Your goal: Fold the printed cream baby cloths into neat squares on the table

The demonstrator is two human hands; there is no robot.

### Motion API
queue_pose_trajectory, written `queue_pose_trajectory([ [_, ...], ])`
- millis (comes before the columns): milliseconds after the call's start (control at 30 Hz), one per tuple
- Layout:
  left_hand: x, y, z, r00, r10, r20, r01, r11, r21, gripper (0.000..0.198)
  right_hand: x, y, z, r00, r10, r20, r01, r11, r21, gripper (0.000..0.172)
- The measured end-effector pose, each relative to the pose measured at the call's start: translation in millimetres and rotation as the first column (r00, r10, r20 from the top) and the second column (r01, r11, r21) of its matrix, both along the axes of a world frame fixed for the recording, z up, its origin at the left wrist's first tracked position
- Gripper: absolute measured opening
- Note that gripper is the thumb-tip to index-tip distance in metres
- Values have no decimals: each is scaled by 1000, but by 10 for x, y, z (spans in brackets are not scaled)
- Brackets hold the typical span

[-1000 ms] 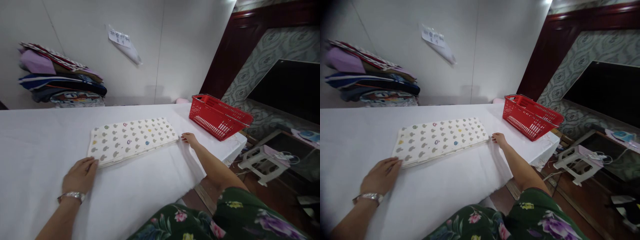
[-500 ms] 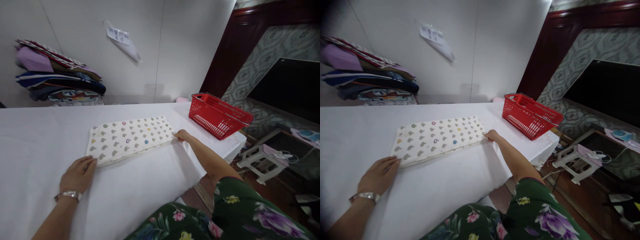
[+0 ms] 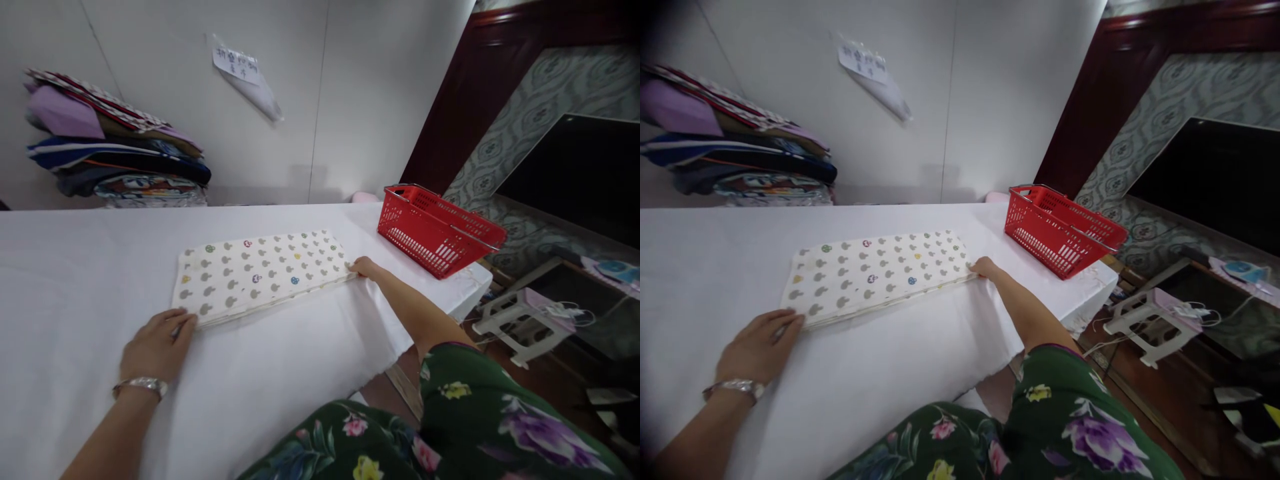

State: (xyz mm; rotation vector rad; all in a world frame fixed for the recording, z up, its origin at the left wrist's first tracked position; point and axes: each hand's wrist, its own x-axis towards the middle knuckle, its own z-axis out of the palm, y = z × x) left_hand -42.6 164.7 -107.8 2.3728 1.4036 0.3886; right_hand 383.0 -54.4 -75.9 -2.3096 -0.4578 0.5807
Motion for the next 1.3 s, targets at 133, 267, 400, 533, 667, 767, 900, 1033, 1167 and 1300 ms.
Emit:
queue_pose_trajectory([
  [133, 24, -20, 28, 1000, 13, 19, -13, 1000, 3, 41, -26, -67, -124, 1000, 12, -5, -12, 1000, -15, 20],
  [267, 33, -24, 48, 998, 49, 31, -48, 998, -28, 38, -12, -118, -116, 1000, 29, 8, -29, 999, -25, 19],
  [400, 14, -5, 22, 997, 54, 50, -53, 998, -35, 37, 7, -127, -109, 998, 53, 27, -51, 995, -82, 23],
  [533, -3, 23, -31, 997, 42, 62, -40, 999, -27, 37, 6, -93, -108, 999, 42, 31, -38, 991, -129, 25],
  [667, -9, 33, -72, 995, 35, 91, -33, 999, -18, 37, -43, -66, -92, 1000, -4, 1, 4, 997, -73, 22],
  [767, -12, 26, -83, 993, 18, 114, -17, 1000, -3, 39, -94, -56, -83, 997, -46, -61, 48, 999, 26, 18],
  [900, -5, 17, -95, 987, 18, 162, -22, 1000, 21, 41, -150, -60, -103, 977, -63, -202, 99, 980, 172, 18],
  [1033, 16, 24, -127, 973, 34, 227, -44, 998, 38, 37, -169, -94, -135, 947, -38, -320, 129, 955, 268, 25],
  [1167, 63, 26, -85, 968, 89, 236, -95, 995, 12, 29, -151, -142, -140, 921, 16, -389, 121, 938, 324, 24],
  [1300, 135, 38, 87, 967, 232, 108, -224, 971, -85, 51, -139, -177, -153, 913, 33, -407, 122, 929, 350, 24],
])
